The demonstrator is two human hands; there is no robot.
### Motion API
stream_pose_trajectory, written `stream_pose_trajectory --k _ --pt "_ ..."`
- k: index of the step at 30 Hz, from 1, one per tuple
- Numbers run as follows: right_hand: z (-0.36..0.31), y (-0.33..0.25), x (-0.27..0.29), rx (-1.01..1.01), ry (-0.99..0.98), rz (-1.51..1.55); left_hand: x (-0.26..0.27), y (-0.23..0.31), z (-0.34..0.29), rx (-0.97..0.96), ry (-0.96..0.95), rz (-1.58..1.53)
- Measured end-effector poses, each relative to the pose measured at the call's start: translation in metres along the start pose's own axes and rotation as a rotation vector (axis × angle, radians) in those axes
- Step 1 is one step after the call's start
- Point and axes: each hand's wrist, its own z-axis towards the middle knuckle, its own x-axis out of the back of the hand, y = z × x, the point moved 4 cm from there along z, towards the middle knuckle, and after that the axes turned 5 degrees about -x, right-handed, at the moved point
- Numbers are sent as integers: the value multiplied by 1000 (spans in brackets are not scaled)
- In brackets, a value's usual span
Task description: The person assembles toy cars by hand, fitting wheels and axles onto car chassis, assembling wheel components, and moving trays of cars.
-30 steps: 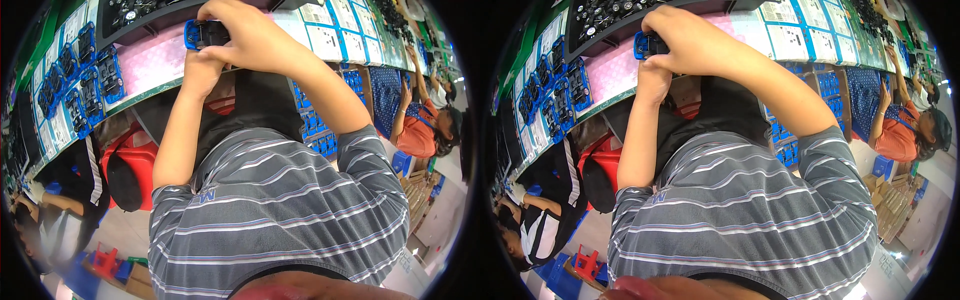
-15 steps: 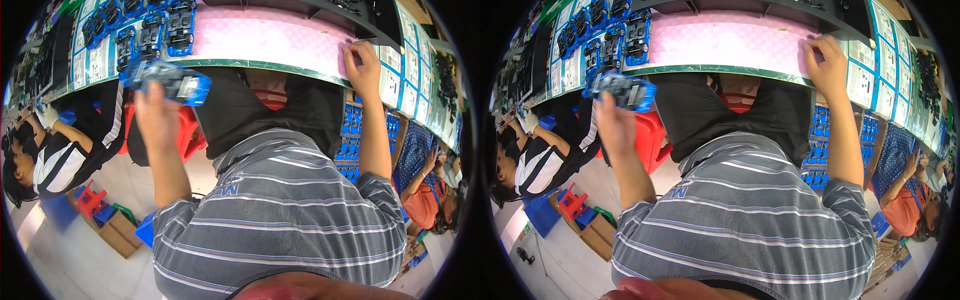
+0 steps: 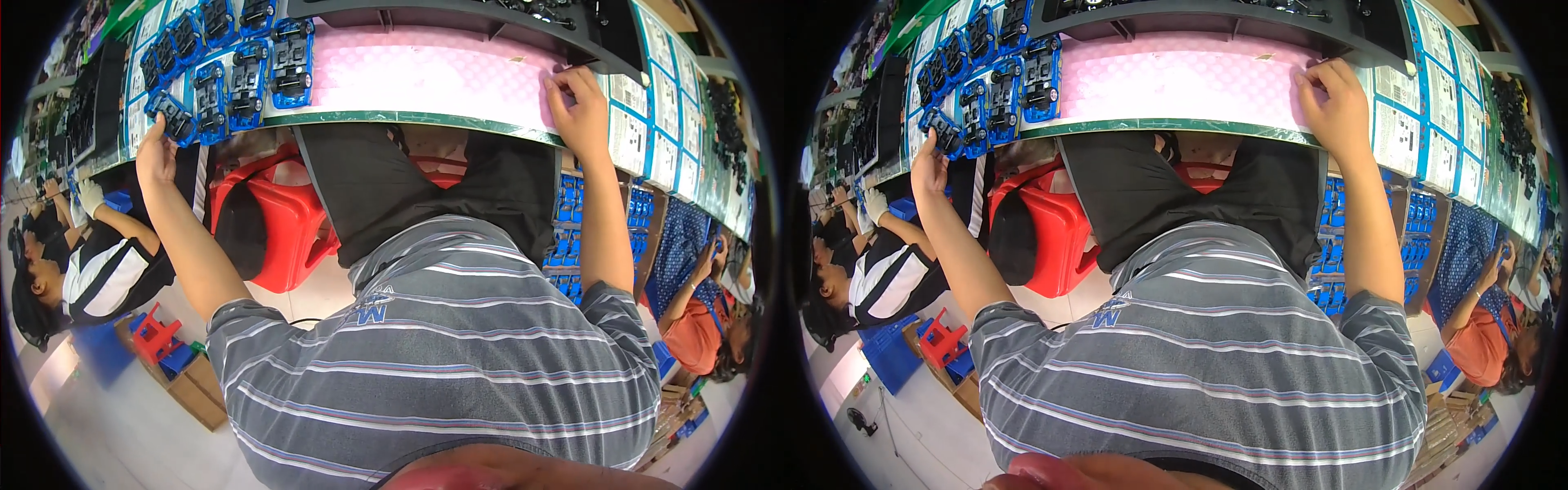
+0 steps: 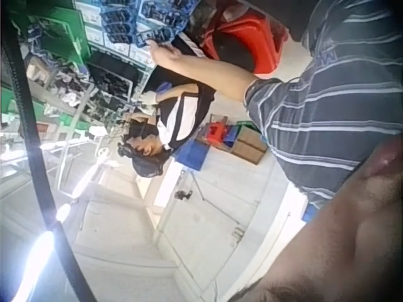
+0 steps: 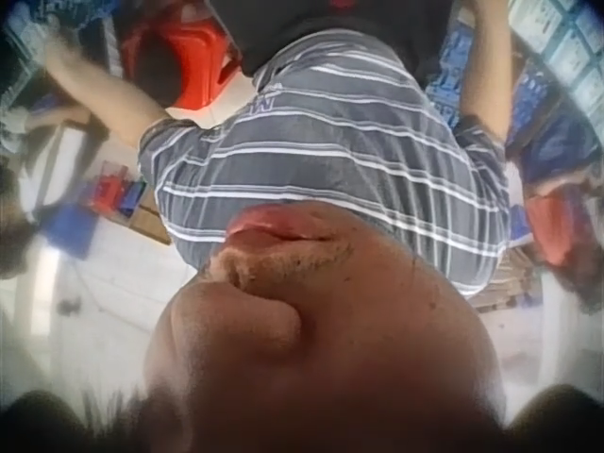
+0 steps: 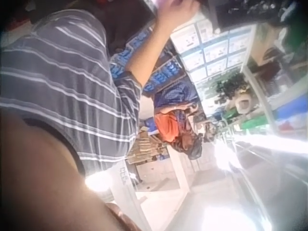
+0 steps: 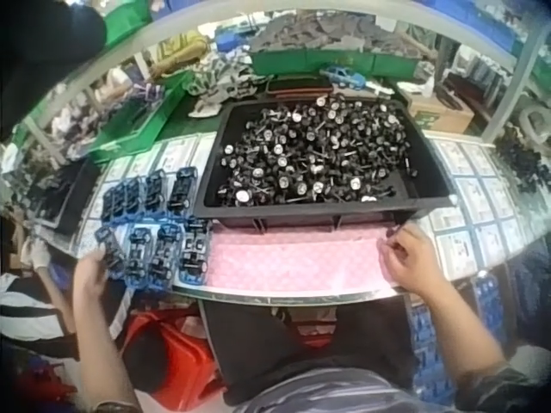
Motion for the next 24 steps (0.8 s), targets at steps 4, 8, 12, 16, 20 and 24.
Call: stream_pose_trajectory --k 4,8,12,16,20,24 --pt "0 6 -1 13 7 32 -20 -5 7 59 -20 146" --pt "2 13 -1 -24 13 12 -40 0 -6 -80 73 278" --pt "-1 27 7 82 47 32 -72 27 -49 -657 213 1117" --pt "-2 31 -1 169 77 49 -74 60 -105 -968 359 1208" --pt "-4 31 8 2 35 210 -182 63 -195 -1008 196 772" --pt "-5 49 14 -208 93 531 -303 10 -265 -882 -469 637"
